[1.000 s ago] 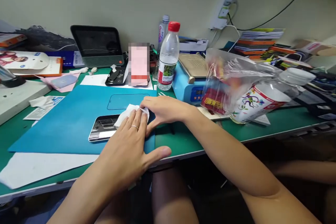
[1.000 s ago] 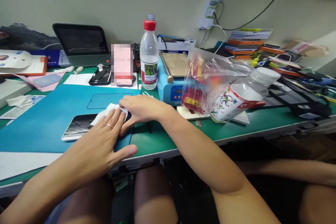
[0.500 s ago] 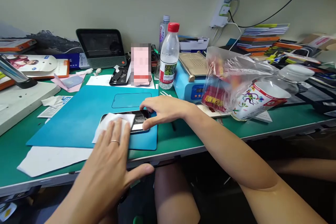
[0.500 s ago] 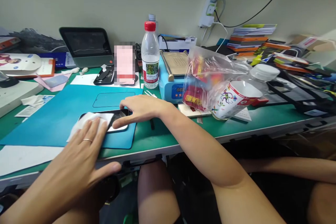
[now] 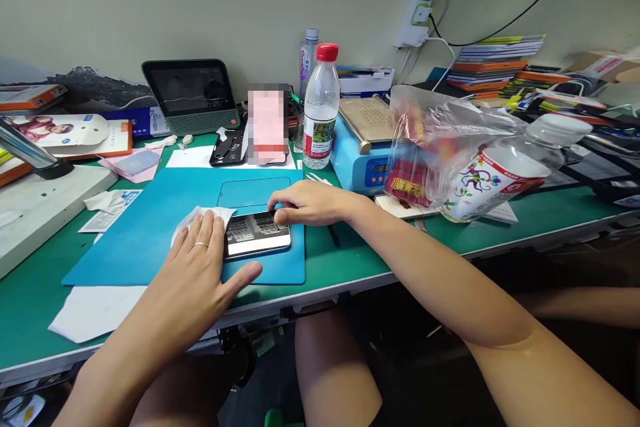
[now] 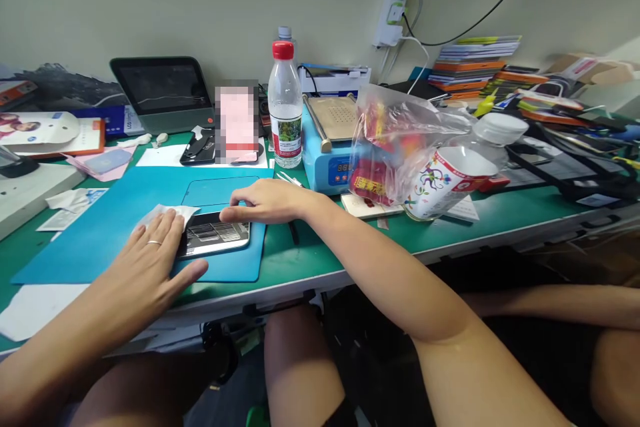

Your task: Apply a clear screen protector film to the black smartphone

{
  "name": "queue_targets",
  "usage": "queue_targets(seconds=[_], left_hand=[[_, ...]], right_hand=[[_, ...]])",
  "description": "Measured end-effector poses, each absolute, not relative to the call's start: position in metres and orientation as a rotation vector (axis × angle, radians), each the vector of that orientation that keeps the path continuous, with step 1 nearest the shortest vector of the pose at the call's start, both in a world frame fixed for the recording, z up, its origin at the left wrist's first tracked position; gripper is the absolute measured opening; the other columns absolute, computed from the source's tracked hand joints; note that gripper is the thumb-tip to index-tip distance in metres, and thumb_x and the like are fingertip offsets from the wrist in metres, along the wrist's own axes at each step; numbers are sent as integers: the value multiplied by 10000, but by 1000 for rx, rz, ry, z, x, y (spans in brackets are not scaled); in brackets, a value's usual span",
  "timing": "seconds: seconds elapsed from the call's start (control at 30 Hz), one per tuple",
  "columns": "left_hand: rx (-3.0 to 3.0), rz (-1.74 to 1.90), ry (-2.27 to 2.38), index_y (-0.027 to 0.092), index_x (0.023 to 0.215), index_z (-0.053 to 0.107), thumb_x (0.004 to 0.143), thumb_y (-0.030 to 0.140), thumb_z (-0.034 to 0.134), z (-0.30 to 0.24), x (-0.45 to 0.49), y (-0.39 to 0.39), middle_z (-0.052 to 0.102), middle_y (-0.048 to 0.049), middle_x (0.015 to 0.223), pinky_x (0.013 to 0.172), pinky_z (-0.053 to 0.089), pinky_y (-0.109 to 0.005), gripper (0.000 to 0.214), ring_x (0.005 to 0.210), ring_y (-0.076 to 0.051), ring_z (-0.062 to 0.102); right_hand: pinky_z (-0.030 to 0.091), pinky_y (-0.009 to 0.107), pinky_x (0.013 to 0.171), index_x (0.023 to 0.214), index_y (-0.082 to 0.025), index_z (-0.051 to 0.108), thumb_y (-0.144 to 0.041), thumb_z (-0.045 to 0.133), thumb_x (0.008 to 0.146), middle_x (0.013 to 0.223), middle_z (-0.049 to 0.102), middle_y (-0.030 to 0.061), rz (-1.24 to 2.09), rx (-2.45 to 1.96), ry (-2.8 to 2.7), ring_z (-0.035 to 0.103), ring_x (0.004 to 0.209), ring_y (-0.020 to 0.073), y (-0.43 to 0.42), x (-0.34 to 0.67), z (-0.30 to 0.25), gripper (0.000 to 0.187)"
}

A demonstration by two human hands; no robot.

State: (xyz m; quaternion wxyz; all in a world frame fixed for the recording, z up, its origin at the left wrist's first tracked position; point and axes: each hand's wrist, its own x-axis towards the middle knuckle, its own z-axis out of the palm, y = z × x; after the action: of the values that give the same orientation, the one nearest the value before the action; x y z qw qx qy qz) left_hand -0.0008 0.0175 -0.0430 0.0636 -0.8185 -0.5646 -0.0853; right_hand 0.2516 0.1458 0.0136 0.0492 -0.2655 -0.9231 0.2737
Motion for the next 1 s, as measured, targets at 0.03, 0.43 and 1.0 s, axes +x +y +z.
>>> queue_targets(seconds=[0.03,0.43,1.0], left_hand=[[-2473,-261,-1723,-118,1523,388,995,762,131,-43,-1,19,398,-370,1587,1217,284,-654,1058,1554,-498,261],[-2693,-60,-1872,-40,1629,236,975,786,291,-1,70,16,149,-266,1707,1300,189,-549,1055,1601,-388,93],[-2654,-289,-1749,-41,1593,343,997,758,349,-13,92,-13,249,-295,1670,1273,280,-588,997,1570,-428,232]], right_hand=[[395,335,710,1193,-185,711,-915,290,871,960,735,81,835,-815,-2813,638,864,244,146,252,13,902],[379,338,677,1088,-178,729,-912,7,849,751,652,49,813,-759,-2759,568,712,217,152,251,9,1057],[389,326,653,953,-175,666,-930,23,838,624,523,-8,827,-818,-2590,495,599,169,158,253,6,999]])
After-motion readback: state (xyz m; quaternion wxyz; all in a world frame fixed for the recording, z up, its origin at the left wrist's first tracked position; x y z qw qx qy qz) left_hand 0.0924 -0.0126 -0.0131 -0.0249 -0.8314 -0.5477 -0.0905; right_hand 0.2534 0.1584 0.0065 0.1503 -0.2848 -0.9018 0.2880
